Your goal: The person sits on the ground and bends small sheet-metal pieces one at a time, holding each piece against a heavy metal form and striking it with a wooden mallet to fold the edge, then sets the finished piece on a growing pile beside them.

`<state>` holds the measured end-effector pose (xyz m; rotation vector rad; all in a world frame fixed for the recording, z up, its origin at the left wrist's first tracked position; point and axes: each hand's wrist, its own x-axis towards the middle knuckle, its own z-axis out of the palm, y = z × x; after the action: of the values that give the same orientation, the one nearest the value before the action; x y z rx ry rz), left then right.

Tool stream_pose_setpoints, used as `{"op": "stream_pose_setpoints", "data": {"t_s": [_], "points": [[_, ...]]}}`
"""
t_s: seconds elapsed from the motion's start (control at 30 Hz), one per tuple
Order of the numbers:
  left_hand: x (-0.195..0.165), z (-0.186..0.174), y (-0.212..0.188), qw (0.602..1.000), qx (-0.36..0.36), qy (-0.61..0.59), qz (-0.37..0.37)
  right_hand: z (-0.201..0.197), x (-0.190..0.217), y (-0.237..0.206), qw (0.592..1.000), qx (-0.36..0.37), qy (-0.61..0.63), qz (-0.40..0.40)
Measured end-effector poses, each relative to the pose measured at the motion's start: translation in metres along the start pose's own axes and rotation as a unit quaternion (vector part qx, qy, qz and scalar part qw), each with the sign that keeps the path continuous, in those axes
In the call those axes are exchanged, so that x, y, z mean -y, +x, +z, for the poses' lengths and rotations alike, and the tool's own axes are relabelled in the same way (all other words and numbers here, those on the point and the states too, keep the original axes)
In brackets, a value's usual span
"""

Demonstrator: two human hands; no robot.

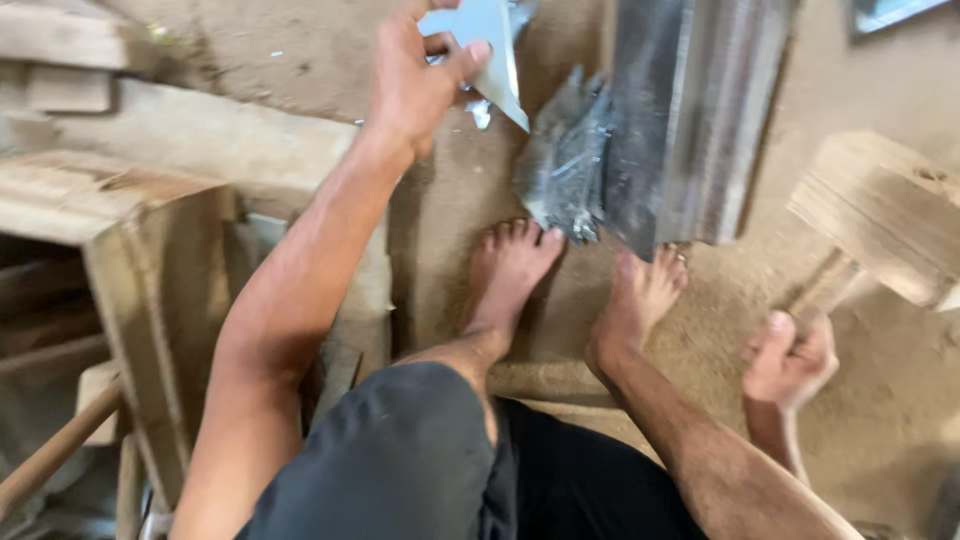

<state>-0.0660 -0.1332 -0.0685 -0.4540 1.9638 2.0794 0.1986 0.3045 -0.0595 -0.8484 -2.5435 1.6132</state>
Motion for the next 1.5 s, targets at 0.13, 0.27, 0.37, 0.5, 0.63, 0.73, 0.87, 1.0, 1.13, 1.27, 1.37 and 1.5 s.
{"op": "stream_pose_setpoints", "data": {"t_s": [0.13, 0.27, 0.37, 0.5, 0.63, 0.73, 0.87, 1.0, 1.13, 1.27, 1.37, 1.5], "points": [[0.018, 0.094, -0.037, 0.988, 0.134, -0.067, -0.044, 0.020, 0.044, -0.002, 0.996, 0.064, 0.004, -0.057], [0.037, 0.144, -0.047, 0.989, 0.130, -0.041, -0.052, 0.034, 0.068, 0.004, 0.996, 0.086, -0.023, 0.022], [0.041, 0.152, -0.047, 0.989, 0.121, -0.040, -0.072, 0.036, 0.073, 0.010, 0.992, 0.112, -0.051, 0.026], [0.042, 0.155, -0.047, 0.985, 0.125, -0.087, -0.085, 0.025, 0.077, 0.014, 0.989, 0.119, -0.087, 0.017], [0.046, 0.161, -0.048, 0.992, 0.099, -0.057, -0.052, 0.008, 0.081, 0.011, 0.987, 0.105, -0.008, -0.122], [0.049, 0.168, -0.050, 0.996, 0.057, -0.033, -0.053, 0.006, 0.079, 0.010, 0.957, -0.006, 0.181, -0.225], [0.048, 0.174, -0.054, 0.999, 0.017, -0.003, -0.034, 0.013, 0.071, 0.012, 0.925, 0.129, 0.111, -0.340], [0.043, 0.173, -0.056, 0.998, 0.013, 0.013, -0.063, 0.015, 0.065, 0.010, 0.931, 0.079, -0.243, -0.261], [0.041, 0.172, -0.055, 1.000, 0.007, 0.013, -0.021, 0.014, 0.057, 0.007, 0.948, -0.017, 0.079, -0.309], [0.042, 0.173, -0.056, 0.999, 0.006, 0.012, -0.048, 0.016, 0.044, 0.011, 0.946, 0.062, -0.081, -0.308], [0.042, 0.173, -0.056, 0.999, -0.001, 0.016, -0.034, 0.017, 0.038, 0.013, 0.964, 0.089, -0.169, -0.186], [0.043, 0.172, -0.057, 0.999, 0.001, 0.025, -0.024, 0.020, 0.045, 0.012, 0.931, 0.003, 0.080, -0.357]]}}
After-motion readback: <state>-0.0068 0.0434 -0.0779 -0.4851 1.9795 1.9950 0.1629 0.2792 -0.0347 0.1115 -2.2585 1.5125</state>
